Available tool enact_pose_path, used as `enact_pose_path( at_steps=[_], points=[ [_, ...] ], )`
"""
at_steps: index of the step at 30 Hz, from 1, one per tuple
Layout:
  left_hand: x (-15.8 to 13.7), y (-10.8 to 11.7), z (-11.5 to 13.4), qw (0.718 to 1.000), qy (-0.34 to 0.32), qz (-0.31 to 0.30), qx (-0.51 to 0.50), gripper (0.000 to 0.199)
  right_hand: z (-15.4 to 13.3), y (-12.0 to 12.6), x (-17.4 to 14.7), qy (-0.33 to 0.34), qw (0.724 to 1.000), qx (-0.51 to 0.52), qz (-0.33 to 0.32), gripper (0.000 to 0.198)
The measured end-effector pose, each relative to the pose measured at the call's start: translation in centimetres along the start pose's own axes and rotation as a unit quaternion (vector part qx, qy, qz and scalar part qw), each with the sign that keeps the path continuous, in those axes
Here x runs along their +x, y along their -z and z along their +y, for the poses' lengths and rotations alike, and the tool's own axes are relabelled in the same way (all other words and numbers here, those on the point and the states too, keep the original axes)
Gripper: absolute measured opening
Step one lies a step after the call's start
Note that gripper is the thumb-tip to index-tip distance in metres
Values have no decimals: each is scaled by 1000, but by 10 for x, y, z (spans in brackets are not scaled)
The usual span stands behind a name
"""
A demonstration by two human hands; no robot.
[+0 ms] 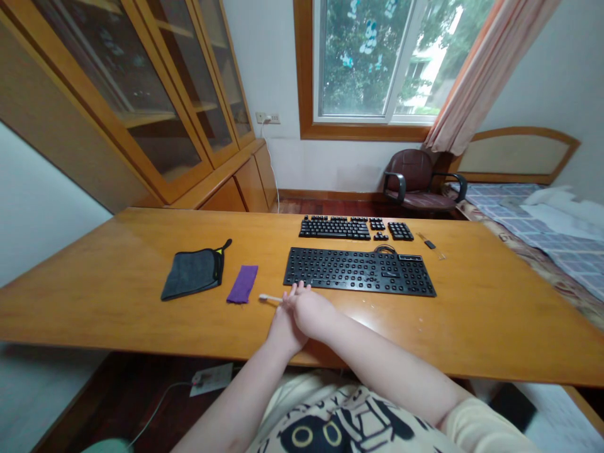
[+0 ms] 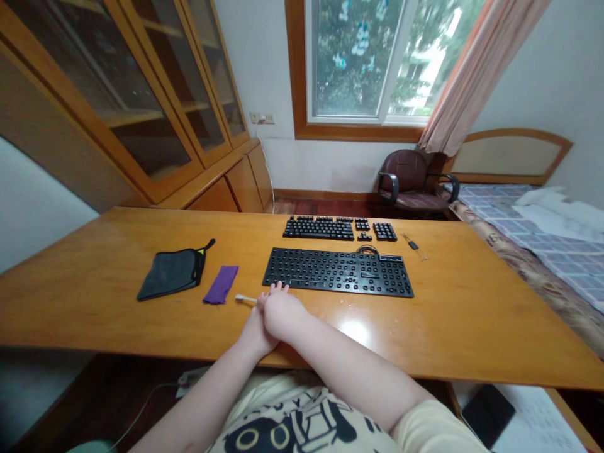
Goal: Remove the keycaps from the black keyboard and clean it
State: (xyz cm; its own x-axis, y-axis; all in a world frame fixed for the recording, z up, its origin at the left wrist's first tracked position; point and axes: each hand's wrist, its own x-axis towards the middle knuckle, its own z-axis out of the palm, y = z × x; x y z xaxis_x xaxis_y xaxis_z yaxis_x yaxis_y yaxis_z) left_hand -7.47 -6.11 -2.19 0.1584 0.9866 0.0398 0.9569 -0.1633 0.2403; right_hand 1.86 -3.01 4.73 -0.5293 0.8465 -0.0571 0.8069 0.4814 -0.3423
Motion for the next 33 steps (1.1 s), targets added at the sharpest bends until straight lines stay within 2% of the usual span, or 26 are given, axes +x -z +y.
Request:
enact_pose_path(
  at_steps=[2,4,7,9,11,13,15,16,19,20,23,24,27,28,31,32,33],
  points=[
    [-1,-1,-1,1000,-8,19,-4,63,5,4,1,-32,999,-12,17,45],
    [-2,-1,-1,999,-17,38,-7,67,11,8,2,-82,996,-32,23,42],
    [-4,0,-1,999,-23,32,2,67,19,14,-1,-55,998,-11,-7,33],
    [-4,0,0,999,-24,27,11,63,23,15,-4,-44,999,8,-3,34],
    [-3,0,0,999,-24,30,23,60,27,15,-7,-92,996,-8,7,40],
    [-3,0,1,999,-24,34,34,59,33,15,-9,-115,993,-26,-19,45],
    [-3,-1,1,998,-24,34,40,59,40,14,-10,-81,995,-14,-52,46],
    [-3,-1,1,998,-24,35,42,59,44,14,-11,-70,996,-5,-47,48],
    [-3,-2,2,998,-21,42,46,59,51,14,-14,-95,995,9,15,51],
    [-3,-2,2,998,-20,42,46,59,52,14,-16,-83,996,22,19,50],
    [-3,-1,2,999,-19,31,40,59,50,14,-19,31,995,97,-14,40],
    [-3,-1,3,999,-18,28,39,59,49,14,-20,42,993,109,-10,40],
    [-3,-1,3,999,-12,30,41,58,45,11,-23,-59,996,68,25,49],
    [-3,-1,3,999,-13,32,41,58,44,10,-24,-70,996,60,17,51],
    [-3,-3,2,999,-19,28,39,58,42,7,-27,31,993,111,-25,44],
    [-3,-3,1,999,-19,26,39,58,42,6,-28,46,991,122,-18,43],
    [-3,-3,1,999,-19,26,41,58,44,6,-28,29,993,117,3,45]
  ],
)
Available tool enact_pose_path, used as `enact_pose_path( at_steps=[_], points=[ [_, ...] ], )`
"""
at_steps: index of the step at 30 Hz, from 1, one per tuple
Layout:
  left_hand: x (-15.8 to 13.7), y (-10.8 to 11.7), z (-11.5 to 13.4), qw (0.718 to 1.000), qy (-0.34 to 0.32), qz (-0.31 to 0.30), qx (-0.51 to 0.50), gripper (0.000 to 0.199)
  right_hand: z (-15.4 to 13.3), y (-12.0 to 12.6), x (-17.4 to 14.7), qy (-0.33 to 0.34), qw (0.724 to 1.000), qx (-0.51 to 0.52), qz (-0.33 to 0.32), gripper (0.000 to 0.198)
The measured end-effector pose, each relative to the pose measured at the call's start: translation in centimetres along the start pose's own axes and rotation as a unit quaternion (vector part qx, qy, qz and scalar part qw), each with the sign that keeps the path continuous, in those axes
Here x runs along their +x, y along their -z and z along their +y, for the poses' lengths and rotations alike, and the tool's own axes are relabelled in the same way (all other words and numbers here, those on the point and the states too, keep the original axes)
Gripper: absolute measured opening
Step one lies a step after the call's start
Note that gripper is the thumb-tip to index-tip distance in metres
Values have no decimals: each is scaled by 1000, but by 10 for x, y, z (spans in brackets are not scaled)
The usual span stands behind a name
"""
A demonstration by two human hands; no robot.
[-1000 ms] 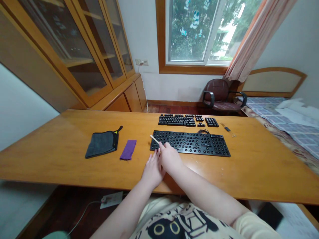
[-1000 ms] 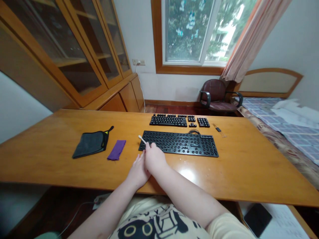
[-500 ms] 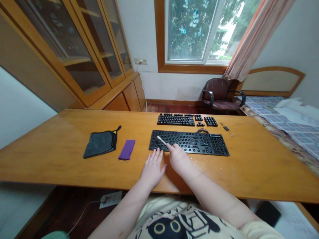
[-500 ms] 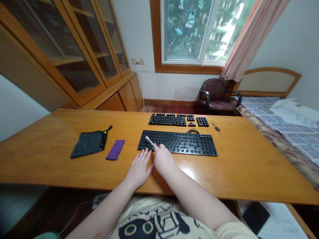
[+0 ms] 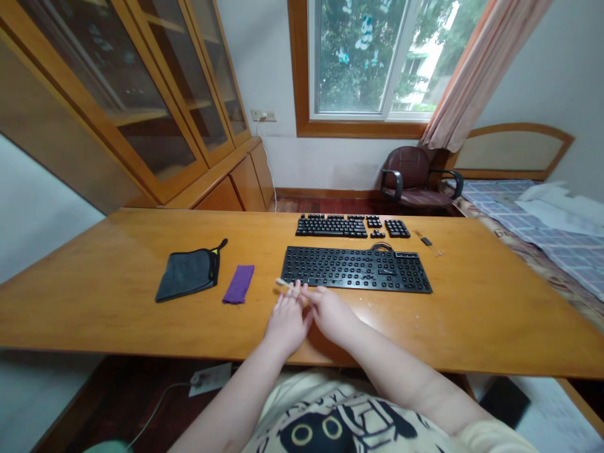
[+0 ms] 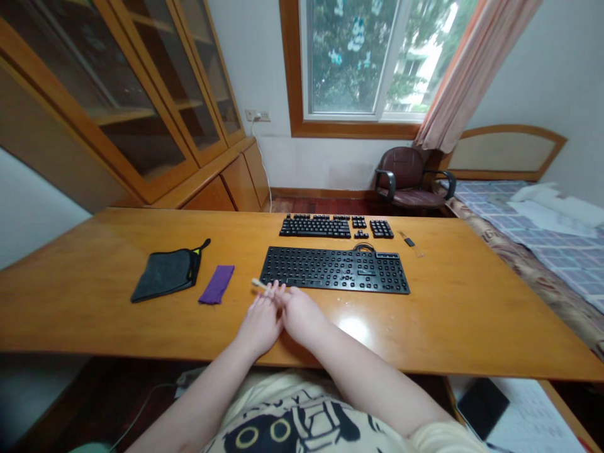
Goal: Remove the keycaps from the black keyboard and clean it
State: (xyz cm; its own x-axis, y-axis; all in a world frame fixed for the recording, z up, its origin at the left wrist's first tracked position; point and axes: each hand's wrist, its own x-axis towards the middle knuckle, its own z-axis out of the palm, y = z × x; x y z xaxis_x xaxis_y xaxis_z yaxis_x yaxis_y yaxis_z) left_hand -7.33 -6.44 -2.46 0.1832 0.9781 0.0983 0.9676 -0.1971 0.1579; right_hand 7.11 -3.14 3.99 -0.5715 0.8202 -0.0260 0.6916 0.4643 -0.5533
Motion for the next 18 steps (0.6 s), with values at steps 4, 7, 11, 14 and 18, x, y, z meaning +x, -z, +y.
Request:
enact_pose_path(
  at_steps=[4,7,11,14,18],
  points=[
    [0,1,1,1000,2,10,8,59,18,8,-2,-152,980,-96,85,54],
    [0,2,2,1000,3,14,6,60,30,12,-6,-188,971,-122,85,54],
    [-1,0,3,1000,11,23,6,58,31,8,-12,-148,986,-64,42,48],
    [-1,-1,3,999,29,25,7,57,27,5,-15,-68,997,5,24,43],
    [-2,-1,4,999,27,29,8,58,29,10,-16,-122,990,-30,67,46]
  ],
)
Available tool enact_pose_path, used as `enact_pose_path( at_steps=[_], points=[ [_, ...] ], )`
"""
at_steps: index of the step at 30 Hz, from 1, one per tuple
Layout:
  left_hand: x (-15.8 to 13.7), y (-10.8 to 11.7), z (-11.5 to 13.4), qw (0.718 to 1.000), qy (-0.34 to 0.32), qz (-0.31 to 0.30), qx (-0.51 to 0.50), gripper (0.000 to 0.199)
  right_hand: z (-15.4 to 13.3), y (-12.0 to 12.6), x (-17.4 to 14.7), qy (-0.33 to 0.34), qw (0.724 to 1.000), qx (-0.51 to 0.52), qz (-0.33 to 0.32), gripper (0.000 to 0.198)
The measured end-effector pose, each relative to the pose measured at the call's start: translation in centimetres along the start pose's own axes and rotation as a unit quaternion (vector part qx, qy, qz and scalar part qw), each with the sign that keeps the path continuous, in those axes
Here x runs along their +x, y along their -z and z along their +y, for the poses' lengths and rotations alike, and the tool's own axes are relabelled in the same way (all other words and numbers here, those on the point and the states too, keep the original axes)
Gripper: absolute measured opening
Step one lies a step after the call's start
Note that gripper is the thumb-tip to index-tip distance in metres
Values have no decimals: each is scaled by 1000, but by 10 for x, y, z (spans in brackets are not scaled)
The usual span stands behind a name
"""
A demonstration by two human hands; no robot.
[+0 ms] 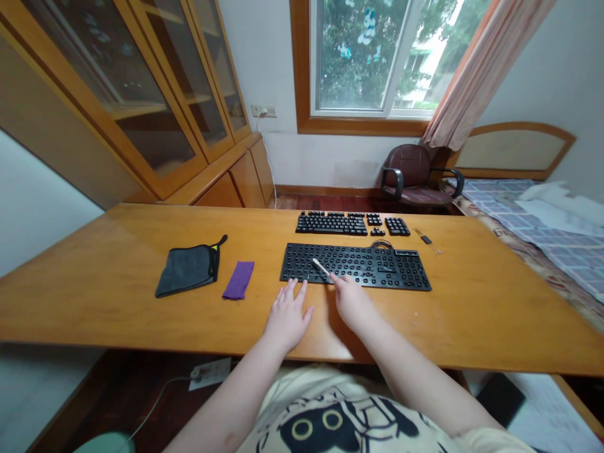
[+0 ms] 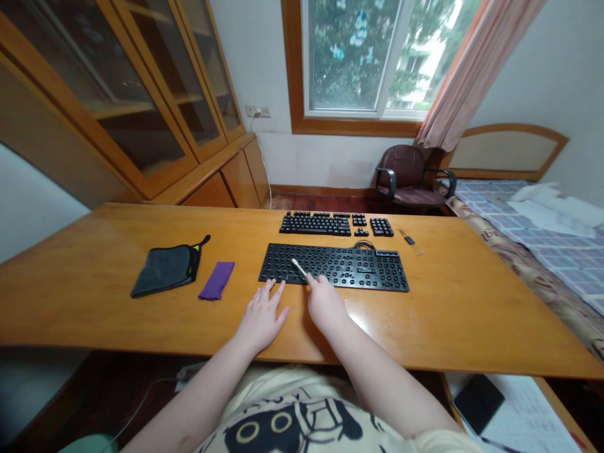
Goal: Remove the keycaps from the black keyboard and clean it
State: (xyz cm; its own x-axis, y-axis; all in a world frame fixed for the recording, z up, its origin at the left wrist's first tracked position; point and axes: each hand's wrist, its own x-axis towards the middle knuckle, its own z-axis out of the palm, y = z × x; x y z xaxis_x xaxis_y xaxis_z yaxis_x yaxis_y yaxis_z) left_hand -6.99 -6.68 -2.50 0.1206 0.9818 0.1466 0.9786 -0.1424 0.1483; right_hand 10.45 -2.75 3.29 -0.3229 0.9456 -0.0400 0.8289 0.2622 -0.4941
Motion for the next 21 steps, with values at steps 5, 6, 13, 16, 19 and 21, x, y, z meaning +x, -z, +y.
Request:
enact_pose_path(
  at_steps=[5,6,13,16,19,21],
  points=[
    [0,-1,0,1000,3,-3,6,59,10,11,2,60,996,65,-18,40],
    [0,-1,0,1000,1,-3,6,59,12,12,2,40,998,51,8,42],
    [0,2,1,1000,8,-8,-6,57,19,16,-7,74,988,120,-63,37],
    [0,3,2,1000,16,-8,-10,59,26,20,-9,3,996,92,13,41],
    [0,3,1,1000,18,-11,-15,58,39,29,-14,36,992,111,-49,38],
    [0,2,1,1000,15,-13,-14,58,54,39,-20,95,976,164,-108,35]
  ],
)
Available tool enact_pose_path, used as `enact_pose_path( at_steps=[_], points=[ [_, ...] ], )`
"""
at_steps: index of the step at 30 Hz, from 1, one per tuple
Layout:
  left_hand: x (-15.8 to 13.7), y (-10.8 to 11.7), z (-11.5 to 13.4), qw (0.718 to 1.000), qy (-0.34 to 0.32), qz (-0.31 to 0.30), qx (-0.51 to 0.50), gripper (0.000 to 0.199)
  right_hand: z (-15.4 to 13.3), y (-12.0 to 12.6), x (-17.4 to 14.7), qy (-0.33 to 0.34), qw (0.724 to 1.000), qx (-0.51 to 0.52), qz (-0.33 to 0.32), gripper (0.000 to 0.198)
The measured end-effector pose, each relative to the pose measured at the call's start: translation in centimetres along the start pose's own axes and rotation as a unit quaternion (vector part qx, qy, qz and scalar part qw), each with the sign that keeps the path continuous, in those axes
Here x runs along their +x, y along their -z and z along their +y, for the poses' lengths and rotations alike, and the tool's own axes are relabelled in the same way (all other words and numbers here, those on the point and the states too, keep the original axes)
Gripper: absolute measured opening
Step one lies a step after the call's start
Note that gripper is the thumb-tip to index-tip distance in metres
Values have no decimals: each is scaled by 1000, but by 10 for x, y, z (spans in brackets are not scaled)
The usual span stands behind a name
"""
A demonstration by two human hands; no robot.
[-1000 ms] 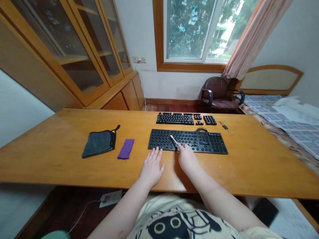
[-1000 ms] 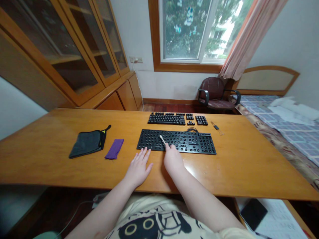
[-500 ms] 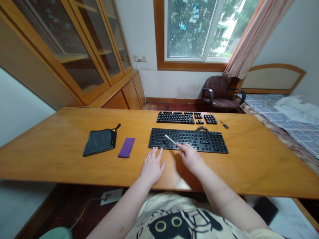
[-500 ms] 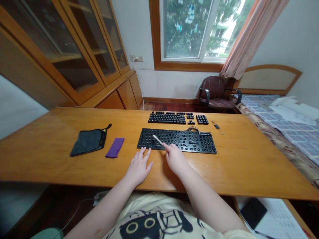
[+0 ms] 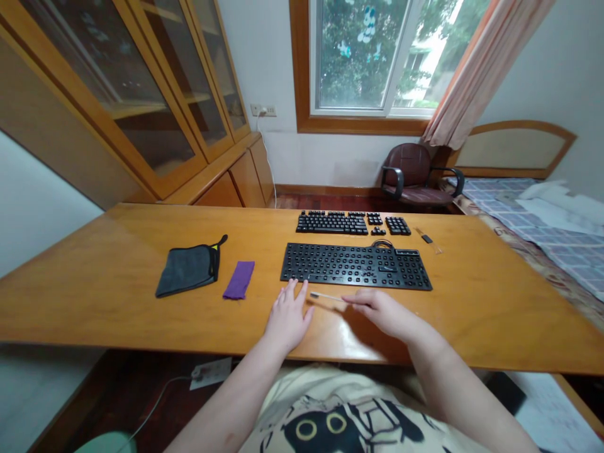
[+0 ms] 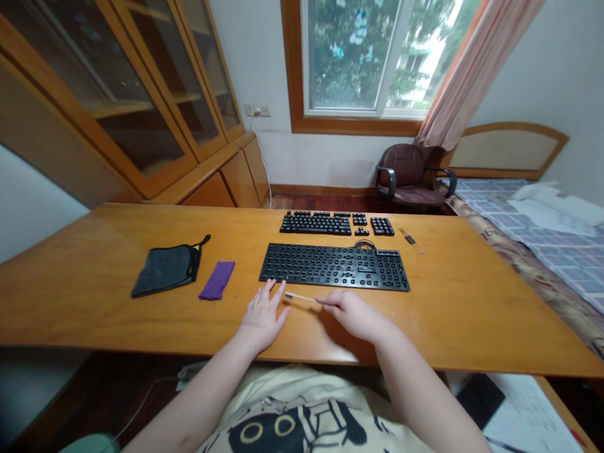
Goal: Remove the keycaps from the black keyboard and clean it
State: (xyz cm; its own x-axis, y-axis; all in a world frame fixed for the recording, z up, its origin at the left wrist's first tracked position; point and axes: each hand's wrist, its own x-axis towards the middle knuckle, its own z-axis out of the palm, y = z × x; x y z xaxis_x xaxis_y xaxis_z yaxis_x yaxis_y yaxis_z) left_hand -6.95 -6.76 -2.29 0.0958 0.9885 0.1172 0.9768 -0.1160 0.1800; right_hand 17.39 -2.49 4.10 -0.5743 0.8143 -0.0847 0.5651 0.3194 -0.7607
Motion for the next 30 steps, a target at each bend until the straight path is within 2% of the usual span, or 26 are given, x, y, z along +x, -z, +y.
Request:
enact_pose_path(
  at_steps=[1,2,4,5,7,10,13,15,19,22,25,28,30],
  points=[
    [0,0,0,1000,-2,1,2,59,8,8,-7,-13,999,5,34,37],
    [0,0,0,1000,-4,1,4,59,18,17,-14,-43,994,-10,105,38],
    [0,0,0,1000,-7,3,7,59,43,38,-30,-132,954,-53,264,42],
    [0,0,0,1000,-7,4,9,58,57,49,-40,-182,931,-65,310,45],
    [0,0,0,1000,-5,6,11,58,86,67,-59,-251,889,-70,376,46],
    [0,0,-1,1000,-9,8,10,58,121,82,-83,-308,831,-93,453,43],
    [-1,0,-2,1000,-9,12,2,57,146,85,-96,-381,792,-107,465,42],
    [-1,-1,-3,1000,0,19,-9,56,158,84,-98,-406,782,-116,457,40],
    [2,2,-13,997,32,55,-33,50,178,83,-96,-400,779,-154,457,33],
    [9,13,-39,991,101,87,9,49,185,84,-97,-391,781,-190,448,31],
    [15,27,-76,973,192,113,62,51,184,85,-99,-399,776,-215,438,32],
    [17,36,-107,967,222,99,76,44,181,87,-100,-422,770,-215,428,34],
    [16,37,-116,967,225,98,72,39,179,88,-101,-440,766,-208,420,36]
  ],
)
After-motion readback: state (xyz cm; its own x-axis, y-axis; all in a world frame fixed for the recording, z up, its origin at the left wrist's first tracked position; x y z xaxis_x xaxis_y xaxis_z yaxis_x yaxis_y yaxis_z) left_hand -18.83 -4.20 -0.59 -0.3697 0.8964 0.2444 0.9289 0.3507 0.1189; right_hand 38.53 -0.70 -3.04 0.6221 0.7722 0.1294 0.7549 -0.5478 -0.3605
